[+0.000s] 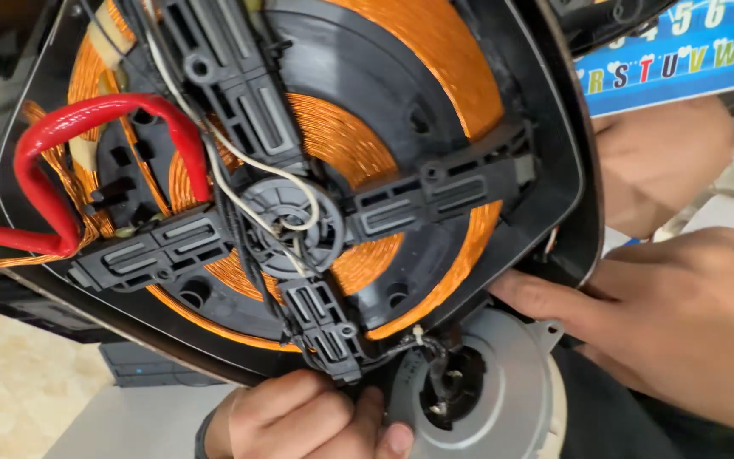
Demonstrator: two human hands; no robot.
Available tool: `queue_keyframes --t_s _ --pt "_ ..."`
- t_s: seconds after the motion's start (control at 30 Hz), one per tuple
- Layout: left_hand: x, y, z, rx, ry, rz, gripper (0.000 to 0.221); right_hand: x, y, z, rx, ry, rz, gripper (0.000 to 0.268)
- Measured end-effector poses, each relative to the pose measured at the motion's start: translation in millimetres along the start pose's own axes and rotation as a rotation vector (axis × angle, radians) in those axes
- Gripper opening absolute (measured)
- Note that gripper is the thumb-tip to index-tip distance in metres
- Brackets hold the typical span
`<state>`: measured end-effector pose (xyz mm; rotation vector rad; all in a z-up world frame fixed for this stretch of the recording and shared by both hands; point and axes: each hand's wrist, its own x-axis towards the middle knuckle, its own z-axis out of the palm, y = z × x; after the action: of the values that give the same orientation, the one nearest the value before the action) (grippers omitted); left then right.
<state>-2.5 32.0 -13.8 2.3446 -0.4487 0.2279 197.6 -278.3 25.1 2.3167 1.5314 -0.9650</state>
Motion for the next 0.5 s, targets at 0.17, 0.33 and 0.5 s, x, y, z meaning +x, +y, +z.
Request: queue_keyframes --t_s 0.17,0.33,0.5 --pt "-3.7 -17.6 0.8 0.044 0.039 0.101 0.027 4.8 -30.0 -8.4 -0.114 0.126 0.195 0.088" --pt "-7.4 -25.8 -6.2 -0.066 -0.054 0.107 0.012 7.8 -35.5 -10.1 0.013 0.082 0.279 0.074" --pt "-6.7 -31.6 -6.3 0.098 -0.016 0.24 0.005 -5.6 -33.3 -1.7 -0.158 -0.053 0.294 0.099"
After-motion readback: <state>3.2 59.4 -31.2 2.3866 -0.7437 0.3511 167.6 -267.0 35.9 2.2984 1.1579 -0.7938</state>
